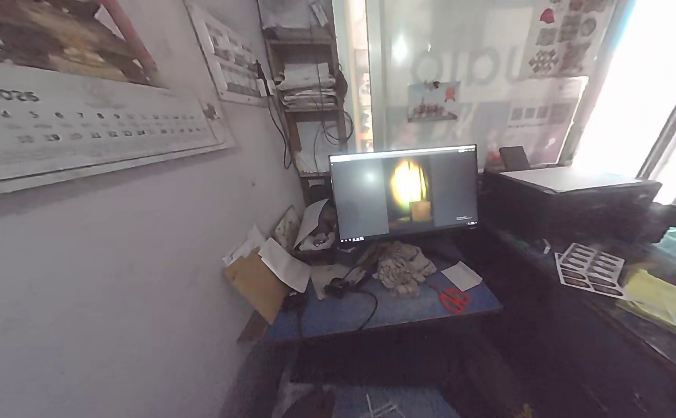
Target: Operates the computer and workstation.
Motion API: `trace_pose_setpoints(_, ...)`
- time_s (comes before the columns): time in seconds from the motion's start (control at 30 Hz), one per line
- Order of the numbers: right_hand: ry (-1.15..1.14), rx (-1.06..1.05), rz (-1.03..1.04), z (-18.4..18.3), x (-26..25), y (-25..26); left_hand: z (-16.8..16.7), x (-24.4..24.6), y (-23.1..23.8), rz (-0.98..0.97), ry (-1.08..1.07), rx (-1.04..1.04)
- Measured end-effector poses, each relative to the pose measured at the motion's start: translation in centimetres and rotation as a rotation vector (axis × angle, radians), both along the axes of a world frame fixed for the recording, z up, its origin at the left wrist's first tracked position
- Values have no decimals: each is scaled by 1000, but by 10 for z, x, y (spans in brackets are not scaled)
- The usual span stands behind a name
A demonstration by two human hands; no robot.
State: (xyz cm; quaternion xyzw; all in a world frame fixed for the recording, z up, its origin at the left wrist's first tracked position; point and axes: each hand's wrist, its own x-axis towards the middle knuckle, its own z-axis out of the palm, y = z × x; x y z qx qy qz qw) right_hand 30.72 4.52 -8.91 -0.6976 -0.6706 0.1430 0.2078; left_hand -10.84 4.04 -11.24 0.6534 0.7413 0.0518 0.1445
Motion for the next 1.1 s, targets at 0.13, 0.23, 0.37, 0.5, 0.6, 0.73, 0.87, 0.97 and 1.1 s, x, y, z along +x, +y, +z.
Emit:
trace_pose_setpoints(0.13, -139, 61, 43, -13, 6, 2, -4, -1, -3, -22, 14, 55)
trace_pose_setpoints(0.23, -151, 40, 39, -15, 9, 3, -6, -1, -4, -41, 23, 88)
trace_pose_setpoints(0.37, -175, 209, 43, -62, 28, 15, -10, -2, -4, -47, 18, 92)
trace_pose_setpoints(0.5, -147, 139, 57, -35, 16, 5, -6, -3, -6, -54, -7, 108)
trace_pose_setpoints(0.6, -150, 170, 50, -34, 15, 5, -5, -3, -6, -62, -10, 121)
trace_pose_setpoints(0.73, -196, 201, 39, -70, 31, 18, -7, -4, -7, -62, -19, 118)
trace_pose_setpoints(0.87, -231, 291, 54, -88, 39, 26, -10, -5, -3, -53, 6, 88)
trace_pose_setpoints(0.97, -188, 270, 51, -66, 28, 18, -9, -6, -2, -59, 5, 76)
trace_pose_setpoints(1.1, -103, 114, 33, -10, 1, -5, -11, -6, -3, -59, -15, 102)
